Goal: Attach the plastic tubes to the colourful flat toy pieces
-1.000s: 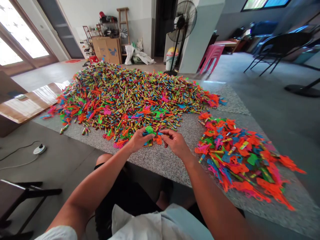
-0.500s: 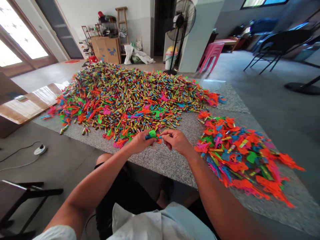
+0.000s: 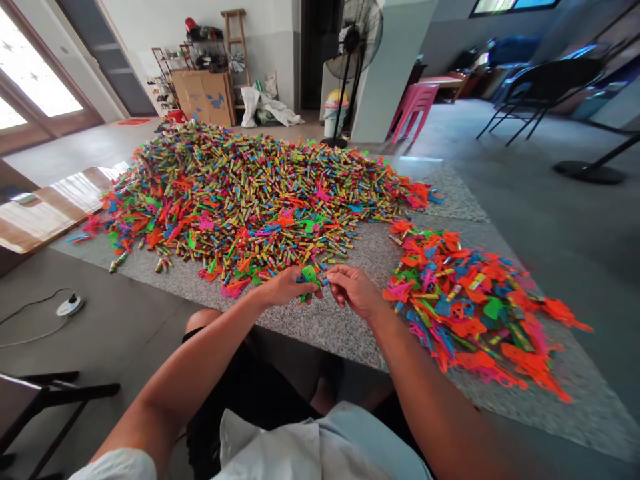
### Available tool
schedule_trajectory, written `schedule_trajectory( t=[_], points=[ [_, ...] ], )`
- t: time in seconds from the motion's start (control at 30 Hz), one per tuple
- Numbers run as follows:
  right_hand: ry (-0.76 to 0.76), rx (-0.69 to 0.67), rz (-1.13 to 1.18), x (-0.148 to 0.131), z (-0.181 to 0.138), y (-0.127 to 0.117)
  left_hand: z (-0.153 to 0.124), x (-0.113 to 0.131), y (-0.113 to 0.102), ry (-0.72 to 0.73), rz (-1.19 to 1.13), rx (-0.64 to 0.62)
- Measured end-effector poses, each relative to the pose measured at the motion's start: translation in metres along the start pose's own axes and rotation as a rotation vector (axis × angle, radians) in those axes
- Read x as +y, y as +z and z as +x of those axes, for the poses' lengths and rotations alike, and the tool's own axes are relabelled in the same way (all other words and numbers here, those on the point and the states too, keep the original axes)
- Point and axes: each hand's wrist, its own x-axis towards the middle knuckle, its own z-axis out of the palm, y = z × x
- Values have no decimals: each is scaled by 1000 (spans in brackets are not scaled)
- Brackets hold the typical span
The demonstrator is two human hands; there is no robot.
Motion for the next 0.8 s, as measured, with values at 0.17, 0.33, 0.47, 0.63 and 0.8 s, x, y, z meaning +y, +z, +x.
schedule_trajectory(
  t=[0.17,0.33,0.47,0.63,0.8],
  points=[
    [-105,-12,-160,8,-4,-5,2,-5,4,-43,171,13],
    [-140,68,-142,19,-6,-1,9,-10,19,-70,273,107],
    [-75,224,-232,24,-4,-16,28,-29,19,-133,281,196],
    [-279,926,61,12,-11,-95,53,-40,-11,-192,646,562],
    [-391,1183,536,6,-16,-152,65,-35,-17,-349,1135,462]
  ],
)
